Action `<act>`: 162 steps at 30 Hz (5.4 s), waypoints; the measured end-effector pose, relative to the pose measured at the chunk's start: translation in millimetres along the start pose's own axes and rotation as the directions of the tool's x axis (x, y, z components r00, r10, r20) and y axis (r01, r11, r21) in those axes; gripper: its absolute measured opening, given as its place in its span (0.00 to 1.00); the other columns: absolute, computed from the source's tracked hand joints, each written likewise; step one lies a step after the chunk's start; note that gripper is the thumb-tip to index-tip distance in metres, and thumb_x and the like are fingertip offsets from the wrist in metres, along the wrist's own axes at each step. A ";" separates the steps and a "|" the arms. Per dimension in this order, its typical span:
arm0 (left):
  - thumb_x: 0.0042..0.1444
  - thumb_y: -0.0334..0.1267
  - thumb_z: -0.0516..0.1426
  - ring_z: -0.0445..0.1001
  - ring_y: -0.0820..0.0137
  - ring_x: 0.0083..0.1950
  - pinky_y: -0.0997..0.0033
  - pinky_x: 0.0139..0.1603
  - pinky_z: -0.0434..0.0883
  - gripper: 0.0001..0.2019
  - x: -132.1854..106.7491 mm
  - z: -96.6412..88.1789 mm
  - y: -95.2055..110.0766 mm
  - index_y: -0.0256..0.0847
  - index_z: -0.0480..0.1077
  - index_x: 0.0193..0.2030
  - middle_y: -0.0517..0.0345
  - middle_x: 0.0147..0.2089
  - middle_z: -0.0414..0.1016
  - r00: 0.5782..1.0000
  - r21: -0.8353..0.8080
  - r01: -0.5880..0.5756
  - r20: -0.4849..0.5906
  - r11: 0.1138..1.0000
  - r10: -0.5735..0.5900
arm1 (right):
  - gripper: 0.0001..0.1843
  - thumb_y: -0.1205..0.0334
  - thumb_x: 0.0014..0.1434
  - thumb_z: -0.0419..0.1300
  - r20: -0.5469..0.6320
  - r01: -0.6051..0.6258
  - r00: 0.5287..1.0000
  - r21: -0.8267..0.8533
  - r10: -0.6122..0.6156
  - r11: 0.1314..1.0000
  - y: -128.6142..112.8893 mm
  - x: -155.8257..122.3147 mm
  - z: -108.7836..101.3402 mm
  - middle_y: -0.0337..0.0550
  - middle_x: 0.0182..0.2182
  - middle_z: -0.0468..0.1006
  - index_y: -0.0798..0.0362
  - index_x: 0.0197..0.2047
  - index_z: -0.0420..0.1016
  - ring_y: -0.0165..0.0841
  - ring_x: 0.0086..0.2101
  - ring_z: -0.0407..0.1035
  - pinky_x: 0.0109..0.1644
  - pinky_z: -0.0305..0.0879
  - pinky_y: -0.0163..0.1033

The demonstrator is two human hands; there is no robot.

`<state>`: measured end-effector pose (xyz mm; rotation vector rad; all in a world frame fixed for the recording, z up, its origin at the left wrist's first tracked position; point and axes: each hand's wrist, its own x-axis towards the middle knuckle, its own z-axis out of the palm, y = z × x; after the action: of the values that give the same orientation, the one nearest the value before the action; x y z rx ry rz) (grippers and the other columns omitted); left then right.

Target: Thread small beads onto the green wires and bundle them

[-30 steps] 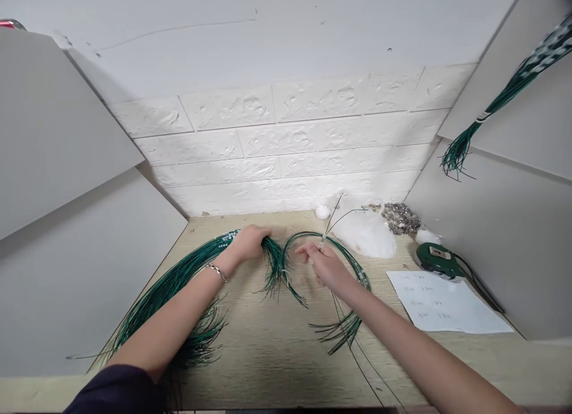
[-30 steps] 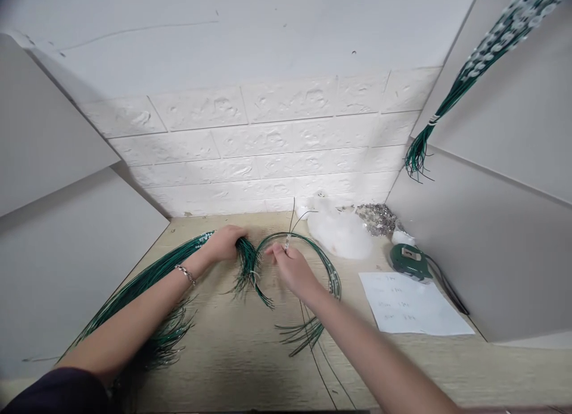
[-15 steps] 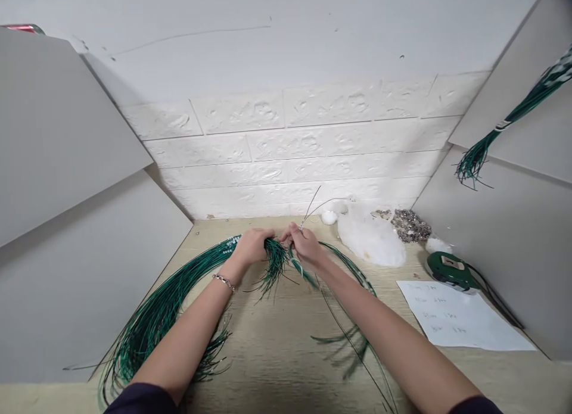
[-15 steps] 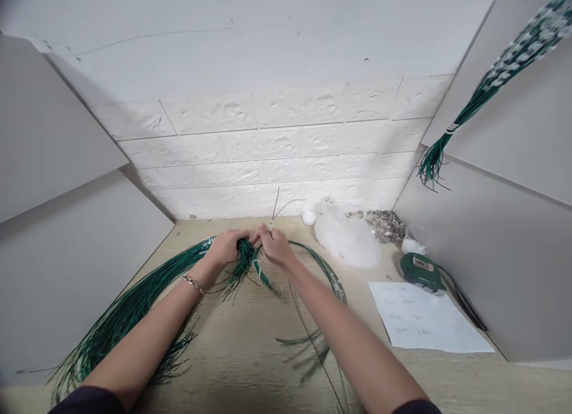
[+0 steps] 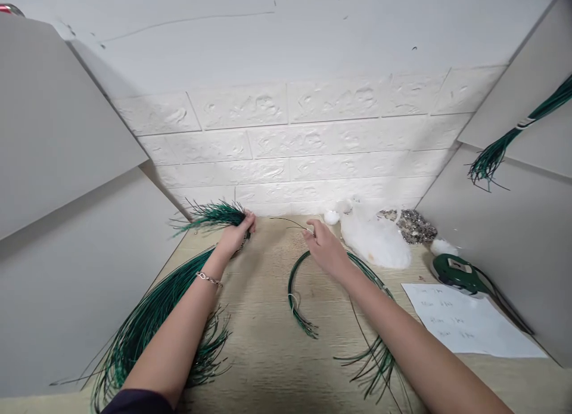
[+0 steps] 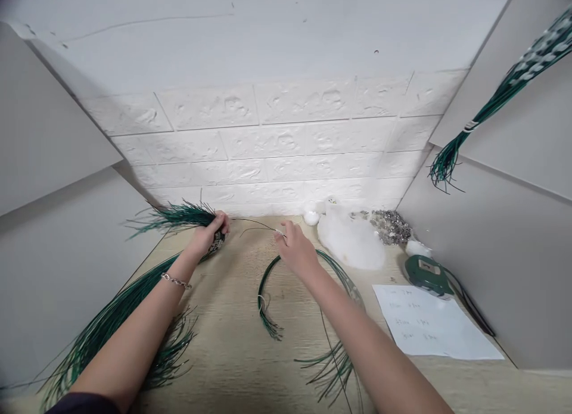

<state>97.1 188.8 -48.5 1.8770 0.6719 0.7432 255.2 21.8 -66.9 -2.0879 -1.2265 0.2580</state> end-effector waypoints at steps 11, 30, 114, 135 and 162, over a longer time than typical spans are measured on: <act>0.54 0.54 0.46 0.60 0.77 0.21 0.76 0.23 0.61 0.19 -1.5 4.0 7.3 0.39 0.62 0.27 0.63 0.19 0.58 0.965 -0.471 0.214 0.235 0.856 -0.112 | 0.21 0.70 0.51 0.54 0.003 -0.079 0.996 -0.451 0.090 0.889 -26.0 22.5 -7.5 0.60 0.43 0.68 0.60 0.51 0.65 0.47 0.46 0.61 0.41 0.58 0.44; 0.49 0.60 0.50 0.71 0.65 0.43 0.68 0.45 0.67 0.29 2.7 8.9 -9.1 0.35 0.68 0.46 0.48 0.41 0.75 0.931 -0.411 0.300 0.321 0.861 -0.171 | 0.10 0.57 0.49 0.58 0.278 -0.010 0.936 0.630 -0.214 0.776 -53.1 49.8 54.5 0.39 0.26 0.71 0.57 0.29 0.73 0.22 0.19 0.57 0.24 0.55 0.31; 0.44 0.46 0.60 0.72 0.62 0.43 0.66 0.40 0.70 0.22 -0.1 15.8 1.6 0.37 0.70 0.45 0.51 0.40 0.75 0.958 -0.543 0.282 0.207 0.791 -0.199 | 0.11 0.56 0.51 0.53 0.048 -0.082 0.993 0.939 0.109 0.334 -65.6 40.2 68.7 0.38 0.22 0.70 0.56 0.30 0.69 0.25 0.22 0.64 0.24 0.59 0.29; 0.46 0.49 0.58 0.66 0.73 0.24 0.72 0.27 0.65 0.15 3.6 12.6 -1.8 0.37 0.65 0.25 0.60 0.24 0.69 0.976 -0.514 0.216 0.099 0.830 -0.193 | 0.30 0.72 0.39 0.56 0.305 0.162 0.854 0.615 -0.423 0.771 -34.9 52.5 30.6 0.43 0.53 0.62 0.50 0.49 0.66 0.25 0.36 0.65 0.38 0.63 0.30; 0.48 0.43 0.54 0.63 0.75 0.25 0.76 0.28 0.61 0.13 -1.2 12.5 0.0 0.39 0.60 0.20 0.63 0.19 0.60 0.980 -0.503 0.157 0.184 0.850 -0.073 | 0.14 0.74 0.47 0.53 0.462 0.374 0.875 -0.456 -0.144 0.808 -33.4 1.1 -10.0 0.53 0.36 0.75 0.57 0.37 0.74 0.38 0.35 0.70 0.33 0.61 0.37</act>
<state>105.6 180.7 -53.0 1.3682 0.4233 0.6127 237.6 28.6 -37.6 -2.3528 -2.0238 0.2494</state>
